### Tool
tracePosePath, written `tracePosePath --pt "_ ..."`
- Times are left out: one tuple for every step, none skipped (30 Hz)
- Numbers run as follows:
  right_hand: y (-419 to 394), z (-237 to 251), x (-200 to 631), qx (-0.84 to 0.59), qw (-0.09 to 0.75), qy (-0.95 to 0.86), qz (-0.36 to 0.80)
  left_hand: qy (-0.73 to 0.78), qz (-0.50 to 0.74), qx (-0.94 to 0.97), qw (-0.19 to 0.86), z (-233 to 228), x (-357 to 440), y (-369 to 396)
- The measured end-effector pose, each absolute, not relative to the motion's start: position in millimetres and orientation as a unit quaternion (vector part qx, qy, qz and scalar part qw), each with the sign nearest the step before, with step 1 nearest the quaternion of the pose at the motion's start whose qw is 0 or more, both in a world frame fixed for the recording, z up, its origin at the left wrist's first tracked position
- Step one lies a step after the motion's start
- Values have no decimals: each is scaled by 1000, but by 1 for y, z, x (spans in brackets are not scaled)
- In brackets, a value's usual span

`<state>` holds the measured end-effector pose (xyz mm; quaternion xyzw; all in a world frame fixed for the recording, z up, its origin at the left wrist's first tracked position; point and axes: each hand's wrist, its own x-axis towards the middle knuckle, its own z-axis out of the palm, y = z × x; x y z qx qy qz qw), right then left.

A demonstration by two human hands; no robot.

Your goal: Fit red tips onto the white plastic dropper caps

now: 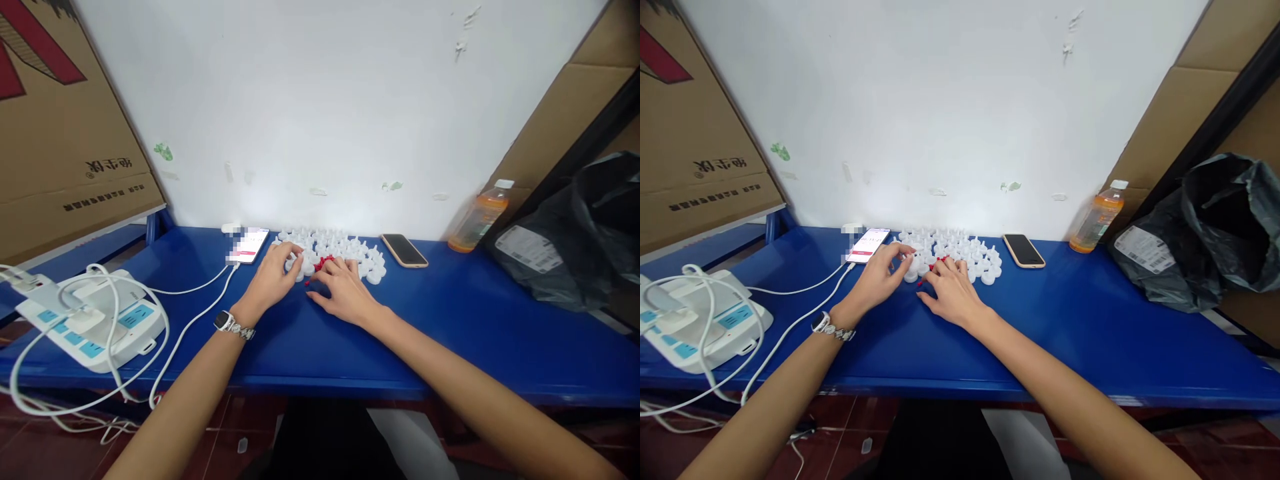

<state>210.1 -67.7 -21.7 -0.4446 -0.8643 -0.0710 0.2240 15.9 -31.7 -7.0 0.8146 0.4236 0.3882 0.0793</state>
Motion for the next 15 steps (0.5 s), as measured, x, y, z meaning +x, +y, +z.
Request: tracePosePath --pt "-64 -23 208 -441 220 -867 -73 427 389 810 101 -6 12 -32" --pt "-59 -23 206 -438 216 -869 -75 430 390 805 121 -5 9 -32" --pt "-55 -24 204 -434 212 -872 -78 434 394 799 136 -5 7 -32" --pt "-51 -24 202 -431 208 -874 -80 436 397 794 146 -4 6 -31" --pt "-47 -25 200 -428 204 -877 -82 437 400 791 152 -4 6 -31" --pt "-44 -25 197 -425 202 -878 -85 437 402 790 154 -4 6 -31" --pt "-42 -26 195 -423 201 -879 -87 436 401 790 155 -5 7 -31" --pt "-40 -26 193 -421 201 -880 -89 434 400 792 157 -5 8 -30" --pt "-40 -26 192 -420 204 -880 -88 431 398 794 161 -6 9 -30" --pt "-40 -25 191 -419 209 -880 -86 429 395 795 167 -7 9 -30" --pt "-40 -24 192 -417 218 -879 -80 427 394 795 174 -8 10 -30" --pt "-41 -22 194 -417 234 -876 -68 426 392 795 179 -9 11 -31" --pt "-42 -20 197 -419 259 -869 -48 423 390 797 184 -10 13 -31" --pt "-43 -17 201 -424 296 -856 -17 419 385 801 187 -10 14 -33" --pt "-44 -15 205 -432 343 -834 26 412 377 808 188 -11 17 -34"
